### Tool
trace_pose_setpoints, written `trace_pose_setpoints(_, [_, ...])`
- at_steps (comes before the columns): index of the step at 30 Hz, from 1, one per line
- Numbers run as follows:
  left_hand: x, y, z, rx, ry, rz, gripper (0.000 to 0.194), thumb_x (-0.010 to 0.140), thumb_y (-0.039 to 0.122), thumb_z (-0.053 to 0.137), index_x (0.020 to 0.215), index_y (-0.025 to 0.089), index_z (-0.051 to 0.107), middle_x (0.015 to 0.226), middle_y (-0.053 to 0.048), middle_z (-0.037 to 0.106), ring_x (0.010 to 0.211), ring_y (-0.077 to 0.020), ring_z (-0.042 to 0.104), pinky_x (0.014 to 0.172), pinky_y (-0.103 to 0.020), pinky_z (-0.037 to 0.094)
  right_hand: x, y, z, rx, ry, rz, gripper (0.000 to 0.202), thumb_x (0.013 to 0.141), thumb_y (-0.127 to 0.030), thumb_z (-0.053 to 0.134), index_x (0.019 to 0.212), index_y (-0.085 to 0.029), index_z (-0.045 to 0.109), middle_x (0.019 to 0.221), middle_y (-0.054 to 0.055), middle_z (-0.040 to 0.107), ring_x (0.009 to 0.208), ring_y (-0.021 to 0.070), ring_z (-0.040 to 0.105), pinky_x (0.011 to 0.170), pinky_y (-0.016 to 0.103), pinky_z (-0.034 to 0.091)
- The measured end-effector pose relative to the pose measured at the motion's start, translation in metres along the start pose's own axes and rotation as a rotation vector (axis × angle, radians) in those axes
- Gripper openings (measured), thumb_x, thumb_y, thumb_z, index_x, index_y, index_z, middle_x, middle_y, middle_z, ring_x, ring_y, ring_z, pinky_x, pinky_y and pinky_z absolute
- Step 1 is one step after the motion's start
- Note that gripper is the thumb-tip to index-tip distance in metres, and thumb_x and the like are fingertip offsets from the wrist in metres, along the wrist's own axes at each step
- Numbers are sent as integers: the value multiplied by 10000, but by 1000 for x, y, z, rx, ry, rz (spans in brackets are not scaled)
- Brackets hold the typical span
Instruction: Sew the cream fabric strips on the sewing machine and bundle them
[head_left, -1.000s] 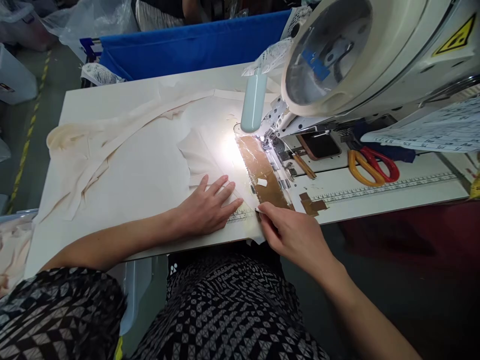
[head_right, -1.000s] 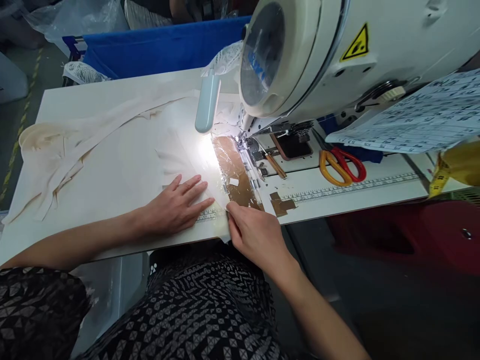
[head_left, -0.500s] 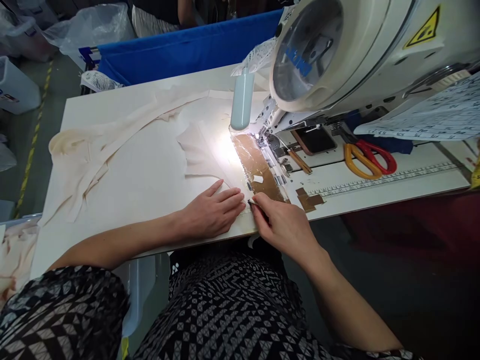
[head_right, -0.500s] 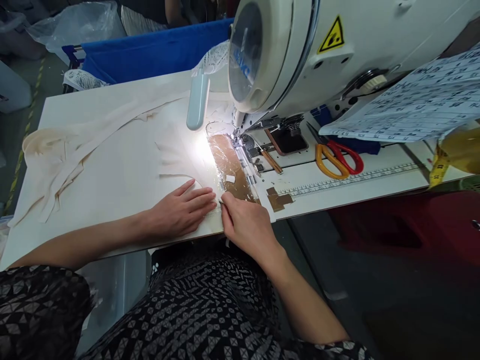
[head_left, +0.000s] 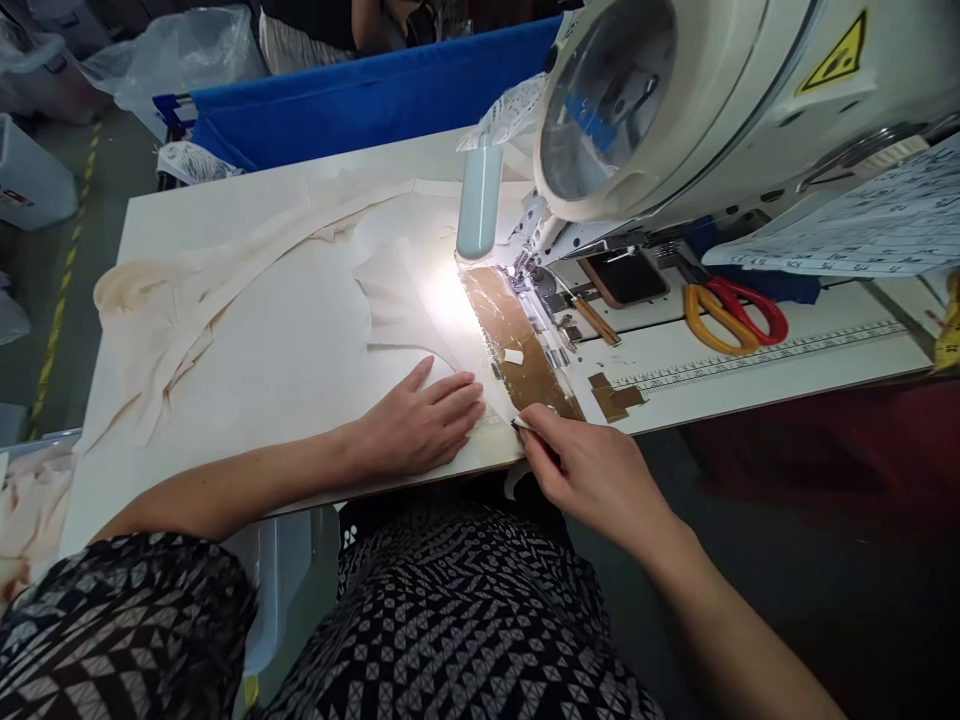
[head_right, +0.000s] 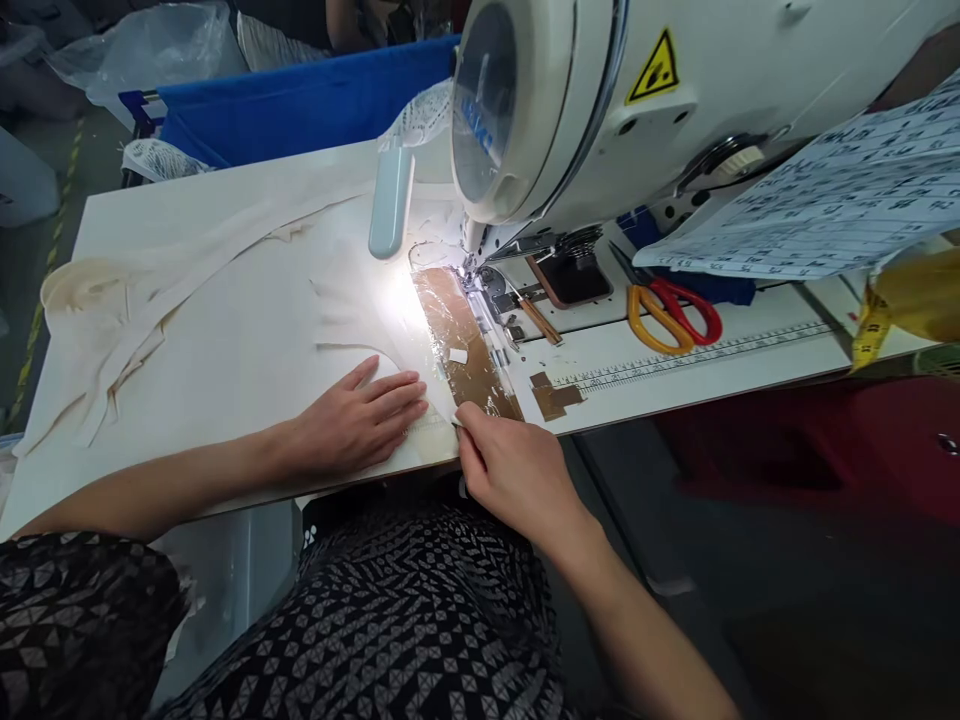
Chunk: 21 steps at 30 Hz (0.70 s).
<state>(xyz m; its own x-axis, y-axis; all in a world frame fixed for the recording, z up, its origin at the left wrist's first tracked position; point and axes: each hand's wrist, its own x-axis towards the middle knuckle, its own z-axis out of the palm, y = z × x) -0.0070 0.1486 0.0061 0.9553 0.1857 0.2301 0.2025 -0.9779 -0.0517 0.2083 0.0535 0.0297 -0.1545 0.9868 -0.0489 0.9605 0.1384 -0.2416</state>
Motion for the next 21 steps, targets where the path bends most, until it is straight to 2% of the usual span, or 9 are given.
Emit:
trace_pose_setpoints(6, [1,-14,-6,69,-15,-126,392,1037,289,348,1218,70,618,1311,-146,620,1285,-298,514,1066,-527,407,31,-9,1,-3,-34,24,176,924,-264,362,813,-219,492,634,29,634,532,173,523,518,287,179])
trace_pose_setpoints(12, [0,-4,1,1,-23,-4,405,1033,283,359,1316,81,567,1373,-138,583,1322,-255,478,1134,-484,353,35,-9,3,31,-12,23,190,930,-278,366,806,-220,497,611,20,615,522,170,513,529,287,190])
trace_pose_setpoints(21, [-2,0,1,1,-49,-10,398,1007,284,434,1337,101,559,1401,-163,554,1334,-293,467,1095,-505,383,32,-9,2,6,-3,-20,180,911,-263,379,773,-221,487,601,21,620,505,162,505,518,285,191])
